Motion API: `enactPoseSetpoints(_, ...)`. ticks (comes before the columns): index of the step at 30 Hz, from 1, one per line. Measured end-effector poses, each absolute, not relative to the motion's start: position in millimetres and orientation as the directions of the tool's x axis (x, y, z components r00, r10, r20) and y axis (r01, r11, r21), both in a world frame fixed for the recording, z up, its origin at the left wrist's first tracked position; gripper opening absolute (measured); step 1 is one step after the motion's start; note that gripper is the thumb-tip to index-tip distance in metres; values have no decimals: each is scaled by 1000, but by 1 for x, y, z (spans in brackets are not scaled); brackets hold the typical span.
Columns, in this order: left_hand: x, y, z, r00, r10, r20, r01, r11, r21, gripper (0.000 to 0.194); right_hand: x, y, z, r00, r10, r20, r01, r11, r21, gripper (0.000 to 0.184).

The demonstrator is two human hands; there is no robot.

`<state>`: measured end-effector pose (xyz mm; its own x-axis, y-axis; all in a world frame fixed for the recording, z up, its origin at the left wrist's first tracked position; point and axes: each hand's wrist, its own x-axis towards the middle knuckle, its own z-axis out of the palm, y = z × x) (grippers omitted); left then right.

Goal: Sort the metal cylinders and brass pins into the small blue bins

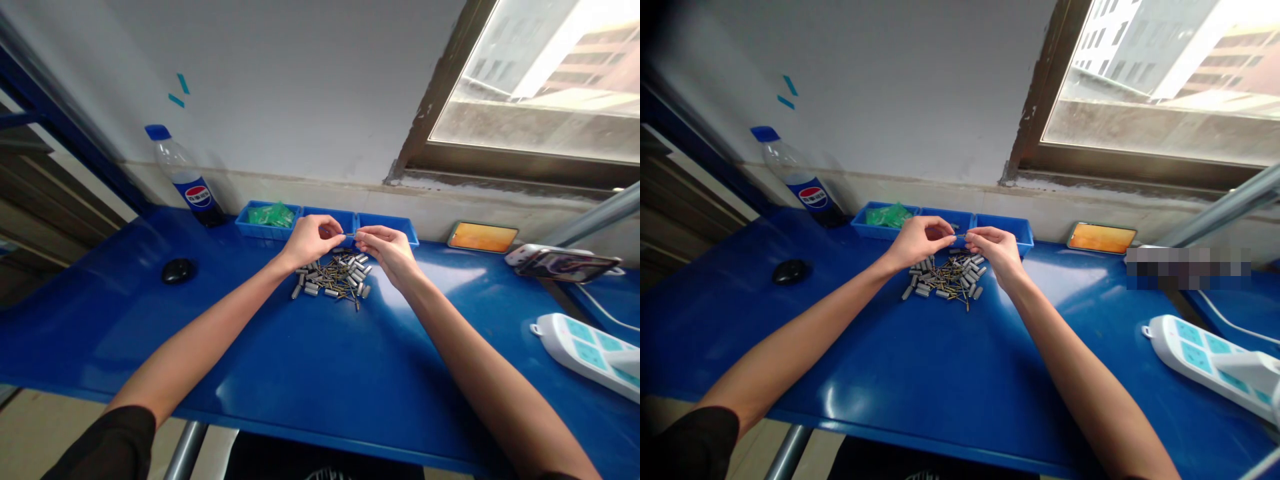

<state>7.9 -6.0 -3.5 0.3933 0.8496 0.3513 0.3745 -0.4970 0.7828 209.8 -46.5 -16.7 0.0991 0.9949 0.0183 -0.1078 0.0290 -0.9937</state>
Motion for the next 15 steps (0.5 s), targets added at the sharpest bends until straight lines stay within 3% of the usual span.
enactPoseSetpoints(3,9,-6,-9,548,758,355,471,-630,618,16,215,-43,-18,281,952,124,-9,132,-991,29)
enactPoseSetpoints(5,10,-6,-14,701,636,322,438,-741,510,28,218,-41,-18,336,929,156,42,151,-988,33)
enactPoseSetpoints(8,12,-6,-23,846,482,228,352,-826,440,46,221,-40,-20,339,929,147,70,131,-989,41)
enactPoseSetpoints(15,10,-8,-25,820,560,123,513,-812,279,41,217,-42,-18,313,940,134,71,117,-991,36)
